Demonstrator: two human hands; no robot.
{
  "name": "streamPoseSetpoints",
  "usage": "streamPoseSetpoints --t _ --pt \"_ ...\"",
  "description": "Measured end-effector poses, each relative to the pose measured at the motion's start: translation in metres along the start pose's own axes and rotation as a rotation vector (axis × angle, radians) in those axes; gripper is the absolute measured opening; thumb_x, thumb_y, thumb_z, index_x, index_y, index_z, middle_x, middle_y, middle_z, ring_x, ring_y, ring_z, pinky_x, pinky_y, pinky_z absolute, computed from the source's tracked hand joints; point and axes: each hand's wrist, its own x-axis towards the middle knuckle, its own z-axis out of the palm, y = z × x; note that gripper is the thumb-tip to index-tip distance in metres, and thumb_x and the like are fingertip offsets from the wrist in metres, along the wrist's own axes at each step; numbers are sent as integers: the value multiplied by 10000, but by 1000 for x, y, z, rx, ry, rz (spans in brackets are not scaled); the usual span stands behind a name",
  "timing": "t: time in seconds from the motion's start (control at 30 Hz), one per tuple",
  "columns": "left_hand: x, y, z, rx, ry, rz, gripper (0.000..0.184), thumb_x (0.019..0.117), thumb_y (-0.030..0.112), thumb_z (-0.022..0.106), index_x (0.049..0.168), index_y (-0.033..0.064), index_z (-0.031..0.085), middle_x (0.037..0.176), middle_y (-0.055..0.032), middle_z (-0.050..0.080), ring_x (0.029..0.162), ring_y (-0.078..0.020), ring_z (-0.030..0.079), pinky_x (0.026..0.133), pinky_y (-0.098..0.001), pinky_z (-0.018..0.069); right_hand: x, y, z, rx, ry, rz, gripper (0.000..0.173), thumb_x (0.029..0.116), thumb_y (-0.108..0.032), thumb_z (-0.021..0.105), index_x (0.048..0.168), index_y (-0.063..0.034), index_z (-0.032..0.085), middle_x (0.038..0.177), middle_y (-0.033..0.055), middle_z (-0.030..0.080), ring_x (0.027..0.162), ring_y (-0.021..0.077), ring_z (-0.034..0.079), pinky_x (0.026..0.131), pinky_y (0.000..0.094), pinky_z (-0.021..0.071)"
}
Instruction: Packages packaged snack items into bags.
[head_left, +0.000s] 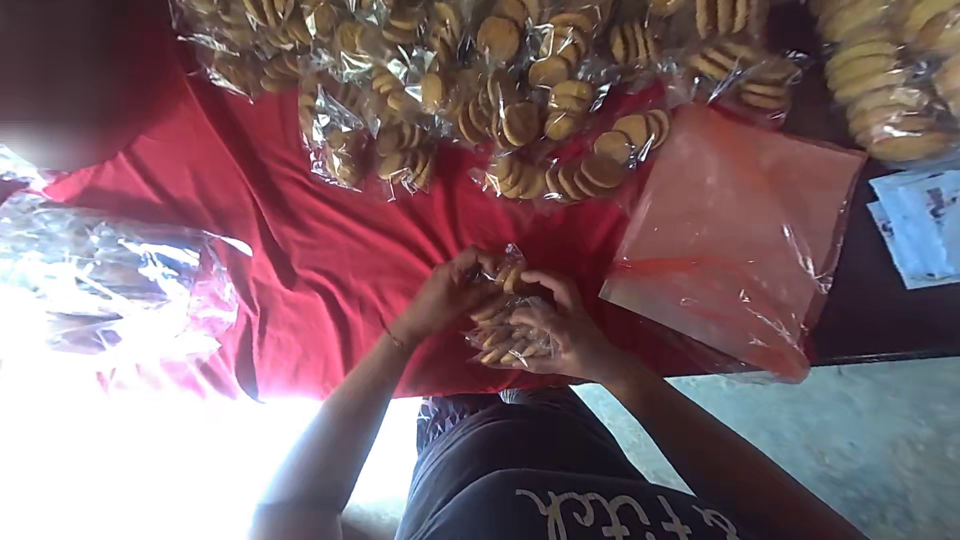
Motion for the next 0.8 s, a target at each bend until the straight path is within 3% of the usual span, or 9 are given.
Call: streamPoseSetpoints --t 0.07,0.13,0.27,0.33,0.47,0.57,0.67,0.73,0.8 --pt "-2 -4 14 37 48 56 192 950 54 662 1123 -28 649 1023 -78 704 914 -75 674 860 -270 568 1 -1 -7 -31 -44 3 522 808 -622 749 1213 -326 605 1636 165 229 1545 297 183 1238 485 234" --pt "4 -5 20 -20 1 40 167 968 66 635 1100 -25 683 1053 -85 708 952 -76 667 888 -274 553 5 1 -10 72 -127 50 551 775 -592 786 1212 -298 627 1672 220 104 1537 278 202 1218 407 289" --pt "-27 -10 37 -228 116 98 519 1052 363 437 1227 -72 658 1383 -183 582 1350 -213 497 1164 -378 372 1 -1 -10 57 -95 18 581 755 -552 827 1212 -270 606 1523 109 424 1424 220 404 1169 416 377" --pt "-56 -6 52 -222 282 169 739 1050 542 353 1323 -113 557 1434 -232 538 1393 -279 468 1209 -424 336 0 -1 2 -9 -23 -36 627 753 -587 804 1235 -260 571 1465 44 453 1415 164 397 1184 371 347" --pt "-83 1 73 -262 491 120 451 1044 226 423 1231 -168 539 1326 -304 546 1300 -343 512 1149 -437 373 0 -26 19 33 -140 -51 628 779 -555 802 1205 -157 569 1508 197 391 1492 253 298 1226 396 273" --pt "-111 20 30 -206 455 13 350 1050 126 442 1267 -126 553 1319 -255 566 1259 -281 551 1096 -413 437 18 -45 18 -3 -316 -35 622 767 -484 838 1125 -48 578 1394 345 443 1391 354 415 1169 393 350" --pt "-168 31 -49 646 786 -57 125 937 96 653 962 55 769 1349 -199 635 1342 -370 533 1136 -549 380 46 -65 28 58 -389 83 645 710 -375 865 1063 87 585 1350 429 454 1300 427 477 1104 393 397" --pt "-217 21 -115 1056 911 -275 140 906 153 675 935 135 810 1400 -185 619 1367 -458 497 1110 -714 295 71 -76 50 403 -374 222 685 783 -339 829 1207 111 534 1372 248 557 1229 253 581 1015 324 487" --pt "-259 10 -171 1122 864 -589 213 964 153 626 1086 162 799 1531 -151 506 1443 -456 396 1120 -753 204 119 -92 99 1029 -472 372 590 871 -355 783 1331 -70 547 1204 57 696 990 162 708 826 330 607"
